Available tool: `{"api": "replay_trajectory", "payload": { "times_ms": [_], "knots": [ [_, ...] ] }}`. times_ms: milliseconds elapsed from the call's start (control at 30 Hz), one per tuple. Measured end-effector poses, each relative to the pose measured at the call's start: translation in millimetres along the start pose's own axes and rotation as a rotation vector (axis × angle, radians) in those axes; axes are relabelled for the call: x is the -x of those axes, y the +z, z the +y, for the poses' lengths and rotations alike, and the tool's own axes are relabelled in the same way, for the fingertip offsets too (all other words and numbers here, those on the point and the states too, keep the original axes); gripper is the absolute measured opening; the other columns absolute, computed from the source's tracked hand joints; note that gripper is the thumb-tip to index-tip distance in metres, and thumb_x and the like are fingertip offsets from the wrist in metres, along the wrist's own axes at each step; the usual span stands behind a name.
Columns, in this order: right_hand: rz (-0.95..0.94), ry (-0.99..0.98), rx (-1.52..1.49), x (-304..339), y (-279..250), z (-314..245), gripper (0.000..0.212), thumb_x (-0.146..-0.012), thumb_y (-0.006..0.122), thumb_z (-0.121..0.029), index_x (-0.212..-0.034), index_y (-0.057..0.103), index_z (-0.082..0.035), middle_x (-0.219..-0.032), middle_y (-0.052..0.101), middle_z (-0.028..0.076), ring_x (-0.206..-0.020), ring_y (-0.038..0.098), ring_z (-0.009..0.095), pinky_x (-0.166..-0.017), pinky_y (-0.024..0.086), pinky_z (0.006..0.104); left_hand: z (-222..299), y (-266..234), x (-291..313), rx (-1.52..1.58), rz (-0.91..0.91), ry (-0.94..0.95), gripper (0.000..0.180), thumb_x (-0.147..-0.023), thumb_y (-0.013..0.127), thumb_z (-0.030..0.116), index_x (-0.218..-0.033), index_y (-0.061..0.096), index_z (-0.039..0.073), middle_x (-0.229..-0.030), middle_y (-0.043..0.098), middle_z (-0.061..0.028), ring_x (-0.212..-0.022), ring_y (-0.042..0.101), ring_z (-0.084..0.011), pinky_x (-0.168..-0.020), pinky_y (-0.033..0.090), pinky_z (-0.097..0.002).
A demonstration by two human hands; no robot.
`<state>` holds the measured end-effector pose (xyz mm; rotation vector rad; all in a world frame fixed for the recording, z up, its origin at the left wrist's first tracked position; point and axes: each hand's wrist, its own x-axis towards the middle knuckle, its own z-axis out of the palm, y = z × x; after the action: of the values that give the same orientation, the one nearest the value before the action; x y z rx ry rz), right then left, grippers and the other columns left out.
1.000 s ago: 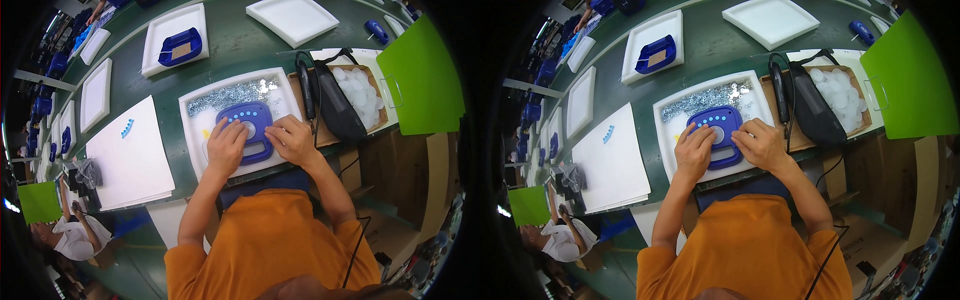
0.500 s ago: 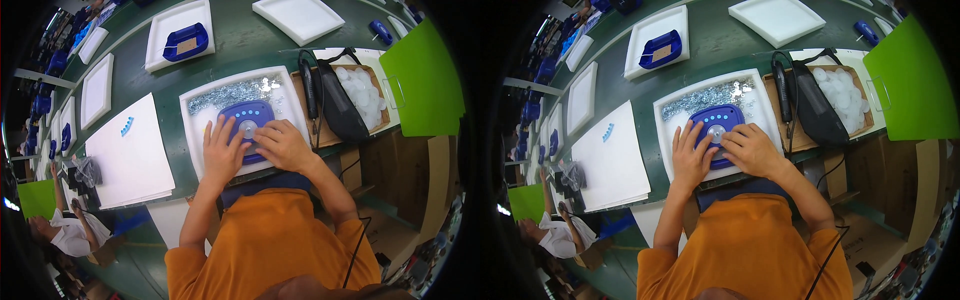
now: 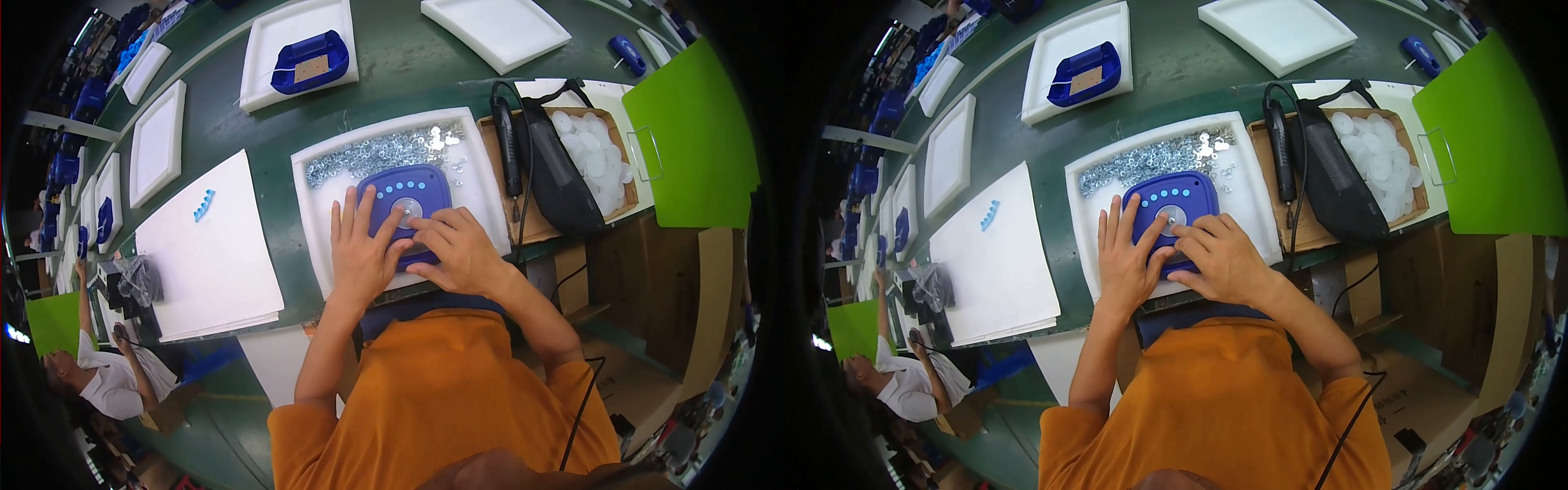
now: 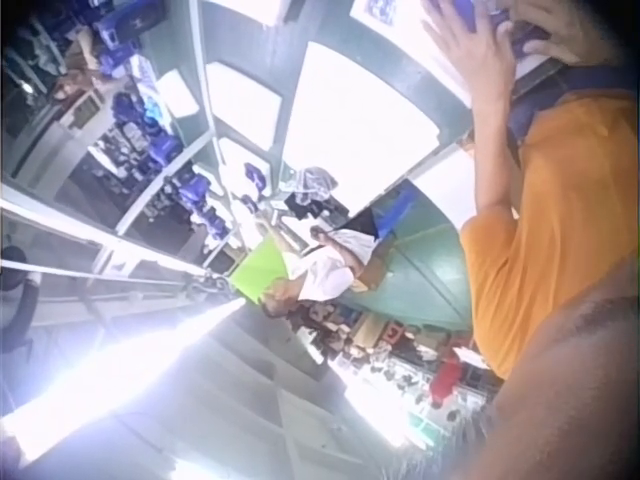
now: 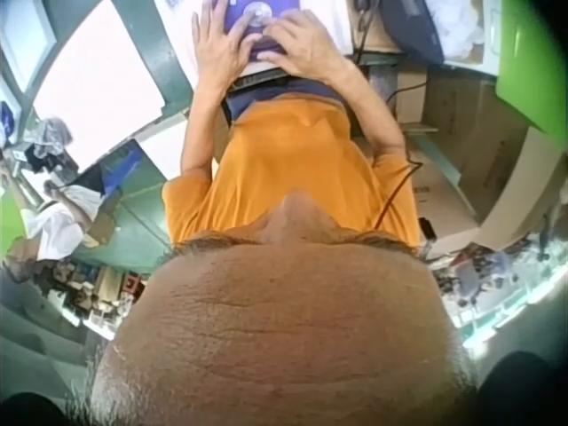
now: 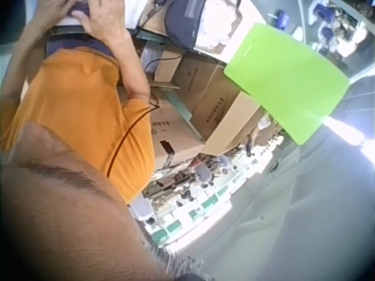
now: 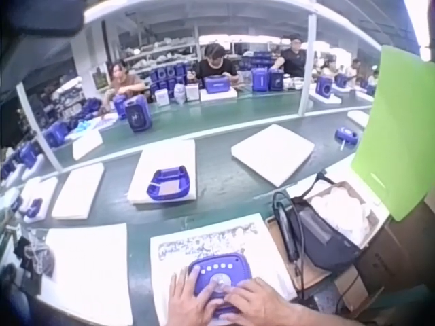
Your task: The person assembles plastic components of an electronic housing by hand, securing the parts with screws using an electric screwdriver, then covering the screws with plastic caps.
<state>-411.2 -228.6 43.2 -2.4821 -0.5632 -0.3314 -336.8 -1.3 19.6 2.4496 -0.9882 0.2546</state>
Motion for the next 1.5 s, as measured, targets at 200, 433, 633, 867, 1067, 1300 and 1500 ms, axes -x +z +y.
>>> {"api": "replay_trajectory", "payload": {
  "times_ms": [200, 433, 633, 867, 1067, 1300, 1500],
  "knots": [
    [0.077, -0.012, 0.066, 4.0, 6.9, 2.5, 0.04, -0.092, 0.089, -0.038, -0.104, 0.071, -0.004, -0.141, 0.075, 0.016, -0.122, 0.066, 0.034, -0.101, 0.052, 0.0467, -4.4, -2.9, 0.9, 0.054, -0.083, -0.049, 0.053, -0.105, 0.076, 0.045, -0.154, 0.074, 0.026, -0.18, 0.04, -0.0226, -0.168, 0.029, -0.0546, -0.137, 0.022, -0.0676],
    [0.117, 0.035, -0.051, 2.9, 14.8, -10.5, 0.038, -0.086, 0.094, -0.033, -0.094, 0.067, -0.008, -0.144, 0.075, 0.014, -0.121, 0.067, 0.035, -0.099, 0.054, 0.047, -11.1, -2.8, -9.6, 0.104, -0.074, -0.011, 0.055, -0.102, 0.078, 0.05, -0.15, 0.077, 0.024, -0.18, 0.039, -0.024, -0.167, 0.028, -0.0579, -0.133, 0.023, -0.0724],
    [0.156, 0.05, 0.049, 7.3, 16.7, -7.6, 0.039, -0.088, 0.093, -0.035, -0.095, 0.067, -0.007, -0.144, 0.075, 0.014, -0.122, 0.067, 0.035, -0.099, 0.054, 0.0477, -15.2, -4.1, 1.7, 0.114, -0.06, -0.008, 0.051, -0.103, 0.078, 0.049, -0.148, 0.079, 0.024, -0.179, 0.043, -0.0215, -0.169, 0.028, -0.0543, -0.137, 0.021, -0.0682],
    [0.122, 0.066, -0.013, 6.5, 13.9, -9.2, 0.039, -0.089, 0.092, -0.038, -0.097, 0.069, -0.007, -0.144, 0.075, 0.013, -0.121, 0.067, 0.034, -0.1, 0.051, 0.047, -13.8, -1.4, -4.1, 0.107, -0.067, -0.022, 0.052, -0.104, 0.077, 0.051, -0.149, 0.078, 0.025, -0.179, 0.044, -0.0212, -0.169, 0.029, -0.0534, -0.137, 0.021, -0.0683],
    [0.151, 0.086, -0.034, 7.8, 16.9, -5.8, 0.038, -0.09, 0.092, -0.037, -0.097, 0.07, -0.007, -0.144, 0.076, 0.01, -0.122, 0.066, 0.033, -0.1, 0.052, 0.0461, -15.4, 1.1, -3.0, 0.113, -0.075, -0.025, 0.053, -0.105, 0.075, 0.052, -0.151, 0.077, 0.026, -0.179, 0.044, -0.0207, -0.169, 0.03, -0.0529, -0.137, 0.021, -0.0684],
    [0.134, 0.082, -0.04, 8.4, 16.4, -4.4, 0.037, -0.09, 0.091, -0.037, -0.097, 0.07, -0.007, -0.145, 0.076, 0.01, -0.122, 0.066, 0.033, -0.099, 0.052, 0.0456, -14.7, 2.2, -4.7, 0.128, -0.059, -0.017, 0.052, -0.102, 0.08, 0.049, -0.147, 0.079, 0.024, -0.176, 0.046, -0.023, -0.165, 0.035, -0.0554, -0.133, 0.024, -0.0726],
    [0.12, 0.064, -0.04, 8.0, 15.7, -3.1, 0.036, -0.09, 0.091, -0.036, -0.097, 0.07, -0.008, -0.146, 0.076, 0.009, -0.122, 0.066, 0.033, -0.097, 0.052, 0.0451, -14.8, 3.8, -5.1, 0.154, -0.06, -0.027, 0.051, -0.099, 0.084, 0.042, -0.147, 0.079, 0.023, -0.176, 0.047, -0.023, -0.165, 0.036, -0.0543, -0.132, 0.025, -0.0726]
  ]
}}
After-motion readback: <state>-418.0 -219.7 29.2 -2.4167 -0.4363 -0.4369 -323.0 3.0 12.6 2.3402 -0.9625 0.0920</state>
